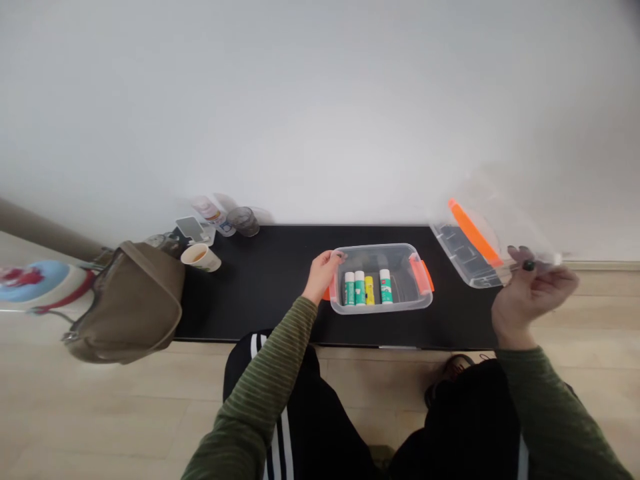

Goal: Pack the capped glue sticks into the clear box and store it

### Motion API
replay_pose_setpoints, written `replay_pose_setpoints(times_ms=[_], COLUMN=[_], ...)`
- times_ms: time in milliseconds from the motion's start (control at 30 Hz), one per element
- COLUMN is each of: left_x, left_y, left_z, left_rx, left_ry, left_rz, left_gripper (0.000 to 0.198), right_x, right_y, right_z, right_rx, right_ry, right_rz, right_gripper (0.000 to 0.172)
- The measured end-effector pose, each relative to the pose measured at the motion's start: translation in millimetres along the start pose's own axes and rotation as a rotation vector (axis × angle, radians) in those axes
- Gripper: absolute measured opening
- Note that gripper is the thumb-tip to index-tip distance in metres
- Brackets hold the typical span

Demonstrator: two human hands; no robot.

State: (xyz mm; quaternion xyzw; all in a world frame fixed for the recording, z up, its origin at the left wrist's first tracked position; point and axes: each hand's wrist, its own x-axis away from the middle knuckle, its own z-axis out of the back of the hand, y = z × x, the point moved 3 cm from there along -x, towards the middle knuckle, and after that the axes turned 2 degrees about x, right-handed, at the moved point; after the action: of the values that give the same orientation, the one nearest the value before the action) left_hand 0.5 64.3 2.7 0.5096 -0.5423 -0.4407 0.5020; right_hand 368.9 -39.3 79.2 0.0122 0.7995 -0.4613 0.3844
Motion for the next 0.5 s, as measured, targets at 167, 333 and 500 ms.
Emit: replay_pose_setpoints(times_ms=[167, 333, 500], left_x=[2.8, 5.7, 10.5], left_y=[1.7, 9.2, 7.1], left_z=[-2.7, -2.1, -7.6], left_rx=[0.105, 0.114, 0.101], left_ry=[-0.022, -0.019, -0.012], left_rz=[0.007, 0.032, 0.123], left_gripper=[0.028, 0.038, 0.052], right_x=[5.2, 34.9, 46.4], right_y=[21.2, 32.1, 23.5], right_z=[-13.7, -38.6, -63.3], right_rx=[-0.163, -0.197, -0.192], right_ry=[-0.007, -0.172, -0.366], right_rz=[-0.442, -0.806, -0.892], right_gripper=[0.021, 0.031, 0.039])
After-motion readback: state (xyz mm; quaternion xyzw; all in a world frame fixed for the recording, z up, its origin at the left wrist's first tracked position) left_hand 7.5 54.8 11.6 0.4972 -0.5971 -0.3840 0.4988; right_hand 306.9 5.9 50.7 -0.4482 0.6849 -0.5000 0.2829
